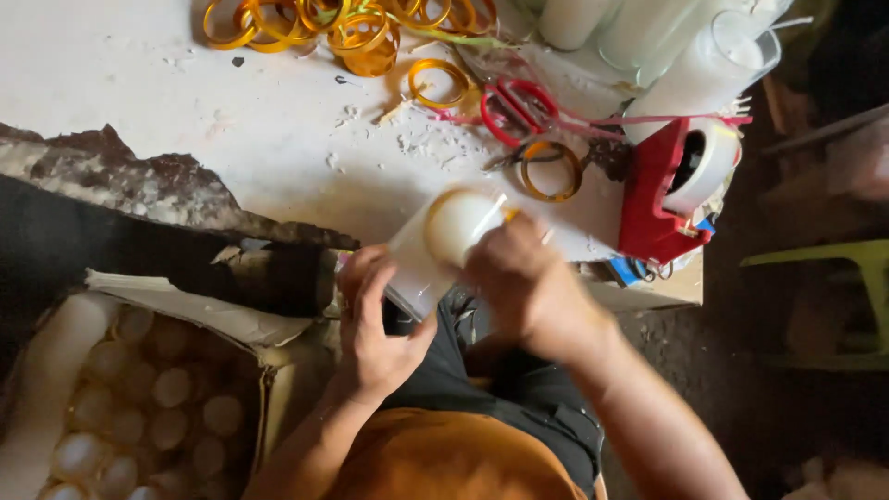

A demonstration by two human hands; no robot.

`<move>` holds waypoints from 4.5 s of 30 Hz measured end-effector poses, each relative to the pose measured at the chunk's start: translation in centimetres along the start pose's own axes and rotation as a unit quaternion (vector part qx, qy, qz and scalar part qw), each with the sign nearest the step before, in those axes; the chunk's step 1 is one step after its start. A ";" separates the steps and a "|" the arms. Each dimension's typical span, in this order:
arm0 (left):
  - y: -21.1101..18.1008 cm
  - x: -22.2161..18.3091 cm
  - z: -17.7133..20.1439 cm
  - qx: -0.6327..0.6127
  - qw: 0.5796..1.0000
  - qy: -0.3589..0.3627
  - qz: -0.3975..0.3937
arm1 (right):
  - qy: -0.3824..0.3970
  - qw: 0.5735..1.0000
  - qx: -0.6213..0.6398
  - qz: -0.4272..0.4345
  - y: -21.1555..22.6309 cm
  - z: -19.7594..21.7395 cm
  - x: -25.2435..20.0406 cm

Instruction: Fitting decorative gold rings onto white pillar candles, trimming wicks, and packing them into a cardboard box.

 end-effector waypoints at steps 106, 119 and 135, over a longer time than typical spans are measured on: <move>1.5 9.7 -10.3 -0.382 0.902 0.193 0.057 | 0.044 0.995 0.089 -0.029 -0.8 8.1 6.6; 2.4 9.7 -10.4 -0.353 0.909 0.202 0.089 | 0.047 0.996 0.072 -0.026 -1.1 7.2 6.0; 2.4 10.0 -12.5 -0.342 0.915 0.193 0.090 | -0.070 0.919 0.306 -0.238 -6.0 6.0 2.9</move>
Point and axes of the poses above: each hand's wrist, its own x-axis towards the middle knuckle, its own z-axis out of the back of the hand, y = z × x, the point moved 7 cm from there along x, towards the middle knuckle, and after that the axes turned 3 degrees about -z, right-handed, at the moved point
